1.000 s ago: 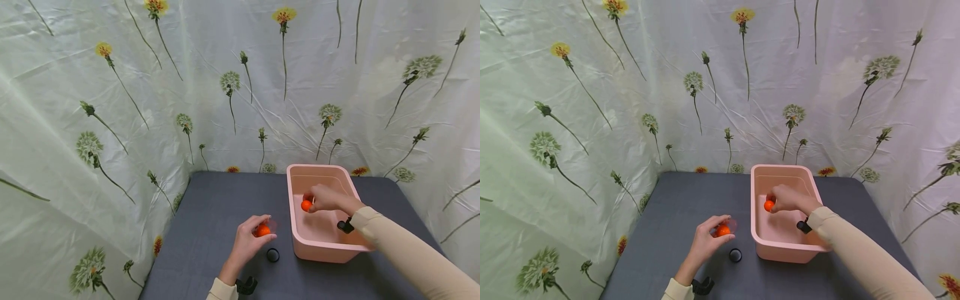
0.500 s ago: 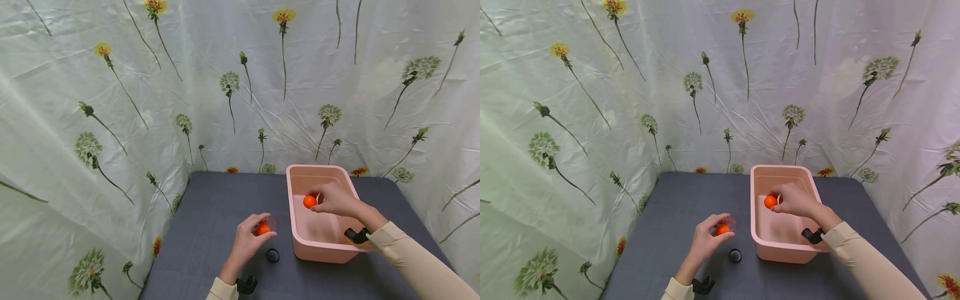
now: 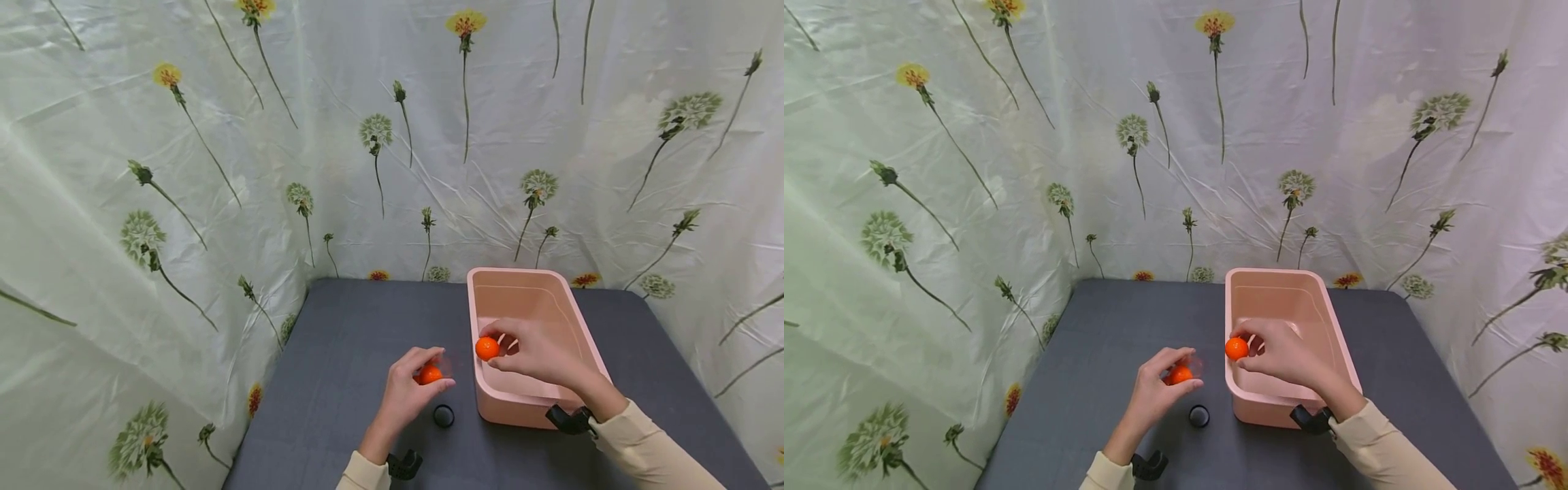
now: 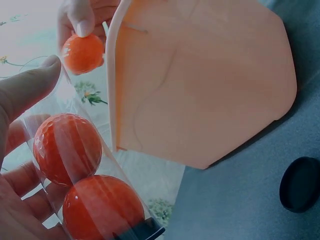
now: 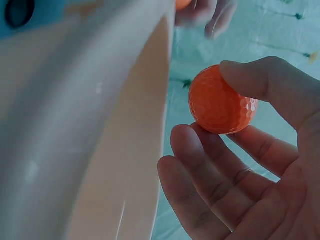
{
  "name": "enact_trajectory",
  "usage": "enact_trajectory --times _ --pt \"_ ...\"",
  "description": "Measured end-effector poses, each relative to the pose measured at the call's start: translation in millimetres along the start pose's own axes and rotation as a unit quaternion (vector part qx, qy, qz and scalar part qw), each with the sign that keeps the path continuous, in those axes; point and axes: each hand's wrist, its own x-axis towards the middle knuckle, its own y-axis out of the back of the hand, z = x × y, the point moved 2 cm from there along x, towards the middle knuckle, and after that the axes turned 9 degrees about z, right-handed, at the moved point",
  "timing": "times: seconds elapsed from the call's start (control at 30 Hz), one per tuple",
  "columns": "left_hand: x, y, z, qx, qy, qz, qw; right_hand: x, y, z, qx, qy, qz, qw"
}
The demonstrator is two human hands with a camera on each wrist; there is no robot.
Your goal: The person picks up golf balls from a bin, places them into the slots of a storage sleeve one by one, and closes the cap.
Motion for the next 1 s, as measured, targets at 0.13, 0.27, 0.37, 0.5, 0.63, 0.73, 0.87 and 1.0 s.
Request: enact_trajectory --times 0.13,0.27,0.37,0.5,0.63,0.73,0.87,1.0 --pt "0.4 -0.6 2.3 0.004 -0.004 -0.001 1.0000 -1.2 -8.4 -11.1 0.024 0.018 0.002 1.000" --pt "-0.9 -0.7 3.9 0.009 -0.006 -0.002 0.9999 -2.2 -15.2 -18.3 0.033 0.031 -0.002 0.999" --pt "-2.0 -0.3 4.7 0.012 -0.010 -0.001 0.9999 -2.1 -19.4 -20.6 0.023 0.026 -0.001 0.999" --pt "-2.7 0.3 3.9 0.013 -0.014 0.001 0.9998 -1.7 -22.8 -22.0 0.019 0.028 0.002 0.999" --pt "-3.2 0.8 2.9 0.016 -0.009 0.002 0.9998 -1.2 -25.1 -24.5 0.027 0.040 0.007 0.999" --pt "-3.6 1.4 3.1 0.019 -0.008 0.000 0.9998 -0.2 -27.5 -27.6 0.033 0.053 0.007 0.998" --pt "-4.6 2.1 3.0 0.022 -0.014 0.000 0.9997 1.0 -31.7 -32.0 0.039 0.062 0.000 0.997" --pt "-5.7 2.7 2.0 0.022 -0.018 0.000 0.9996 1.2 -34.5 -34.0 0.047 0.056 -0.005 0.997"
